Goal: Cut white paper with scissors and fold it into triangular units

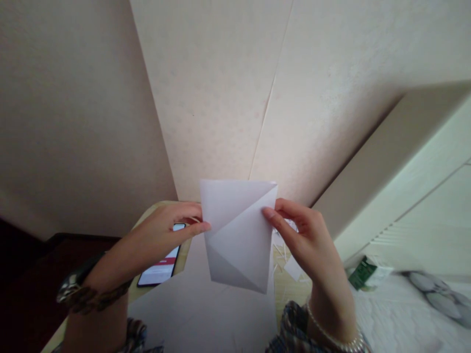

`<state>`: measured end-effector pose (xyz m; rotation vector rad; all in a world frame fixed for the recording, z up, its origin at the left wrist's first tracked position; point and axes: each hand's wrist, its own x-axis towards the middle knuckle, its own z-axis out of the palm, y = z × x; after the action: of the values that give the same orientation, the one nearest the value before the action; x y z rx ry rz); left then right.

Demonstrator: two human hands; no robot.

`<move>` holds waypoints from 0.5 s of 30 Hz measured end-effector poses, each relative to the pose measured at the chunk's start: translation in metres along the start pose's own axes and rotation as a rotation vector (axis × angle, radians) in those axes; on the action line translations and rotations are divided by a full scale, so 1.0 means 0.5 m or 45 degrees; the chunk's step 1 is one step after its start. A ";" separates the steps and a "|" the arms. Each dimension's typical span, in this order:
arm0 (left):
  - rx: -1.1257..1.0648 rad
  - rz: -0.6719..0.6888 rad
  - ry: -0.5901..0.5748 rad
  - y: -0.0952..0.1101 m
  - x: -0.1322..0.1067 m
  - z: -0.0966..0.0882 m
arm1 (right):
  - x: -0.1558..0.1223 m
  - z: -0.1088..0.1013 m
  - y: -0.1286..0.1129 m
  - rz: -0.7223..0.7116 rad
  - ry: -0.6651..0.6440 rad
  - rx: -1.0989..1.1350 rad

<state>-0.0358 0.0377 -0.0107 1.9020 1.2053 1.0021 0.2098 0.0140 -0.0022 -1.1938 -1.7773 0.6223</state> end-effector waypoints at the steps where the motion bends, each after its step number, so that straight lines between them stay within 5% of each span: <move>1: 0.037 -0.023 -0.039 0.003 -0.002 -0.005 | 0.000 -0.004 0.004 0.012 0.026 0.005; 7: -0.089 -0.395 0.332 -0.006 -0.027 -0.065 | -0.004 -0.024 0.037 0.107 0.235 0.016; 11: -0.180 -0.488 0.571 -0.043 -0.043 -0.097 | 0.007 -0.003 0.061 0.146 0.241 0.064; 15: -0.236 -0.533 0.614 -0.075 -0.040 -0.108 | 0.031 0.034 0.076 0.192 0.241 0.093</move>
<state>-0.1036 0.0393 -0.0211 1.2235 1.6307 1.3172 0.2103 0.0449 -0.0344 -1.2996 -1.5049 0.6338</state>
